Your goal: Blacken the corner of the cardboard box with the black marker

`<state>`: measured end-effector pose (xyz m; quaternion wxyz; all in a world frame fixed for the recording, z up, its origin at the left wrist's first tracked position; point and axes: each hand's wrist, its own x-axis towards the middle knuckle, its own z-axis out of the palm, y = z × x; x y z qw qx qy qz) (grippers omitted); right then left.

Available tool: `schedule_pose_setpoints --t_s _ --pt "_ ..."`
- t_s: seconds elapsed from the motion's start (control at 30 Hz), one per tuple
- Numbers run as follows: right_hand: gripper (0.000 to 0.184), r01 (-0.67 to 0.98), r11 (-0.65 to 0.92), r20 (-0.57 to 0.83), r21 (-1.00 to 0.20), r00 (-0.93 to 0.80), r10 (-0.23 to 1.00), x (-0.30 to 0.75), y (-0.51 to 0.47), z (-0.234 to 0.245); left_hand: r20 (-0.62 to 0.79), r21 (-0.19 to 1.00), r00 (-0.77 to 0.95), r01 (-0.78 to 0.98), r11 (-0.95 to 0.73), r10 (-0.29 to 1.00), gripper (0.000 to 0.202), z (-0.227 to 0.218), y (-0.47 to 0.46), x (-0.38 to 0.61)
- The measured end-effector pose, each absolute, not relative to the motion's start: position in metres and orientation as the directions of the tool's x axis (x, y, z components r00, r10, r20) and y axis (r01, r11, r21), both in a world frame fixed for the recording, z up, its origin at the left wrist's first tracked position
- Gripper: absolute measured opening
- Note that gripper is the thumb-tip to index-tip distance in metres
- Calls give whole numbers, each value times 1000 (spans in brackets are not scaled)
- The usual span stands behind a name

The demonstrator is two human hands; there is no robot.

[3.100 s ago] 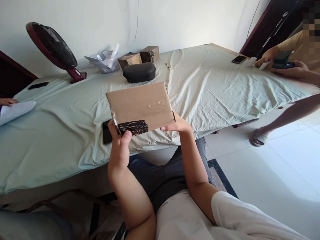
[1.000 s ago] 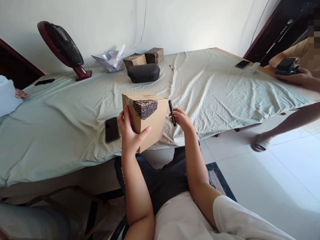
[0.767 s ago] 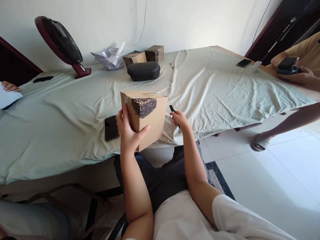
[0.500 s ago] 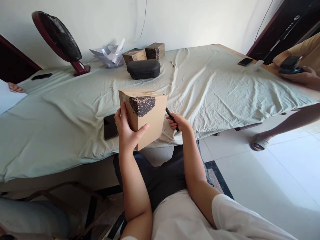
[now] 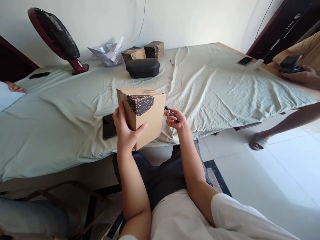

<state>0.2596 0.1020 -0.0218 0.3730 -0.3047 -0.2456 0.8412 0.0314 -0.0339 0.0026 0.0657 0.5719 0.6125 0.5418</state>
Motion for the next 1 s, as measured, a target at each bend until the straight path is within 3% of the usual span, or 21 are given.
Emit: schedule_pose_setpoints --t_s 0.1,0.2,0.27,0.33,0.47,0.6,0.77,0.9,1.0 --pt "18 -495 -468 -232 -733 -464 855 263 91 -3 539 739 -338 630 -240 772 128 4 -34 33" --pt "48 -520 -82 55 -850 -243 969 261 72 20 554 710 -343 670 -216 758 128 7 -34 38" --pt "53 -504 101 202 -858 -151 968 259 58 36 575 672 -337 715 -195 745 129 9 -34 43" --pt "49 -490 183 295 -852 -161 942 256 44 51 581 639 -333 751 -163 742 129 11 -33 49" --pt "71 -470 219 402 -855 -336 851 249 19 67 561 622 -369 778 -83 740 129 10 -31 60" --pt "52 -502 375 570 -779 -320 756 237 3 67 591 609 -379 789 -86 712 127 11 -31 65" --pt "43 -217 568 608 -794 -268 747 224 4 61 548 506 -383 859 69 743 112 27 -39 74" --pt "13 -64 737 734 -672 -189 653 221 9 57 501 455 -390 878 148 773 103 38 -46 80" --pt "10 22 786 775 -618 -153 613 220 9 57 509 463 -380 877 126 772 104 38 -47 77"
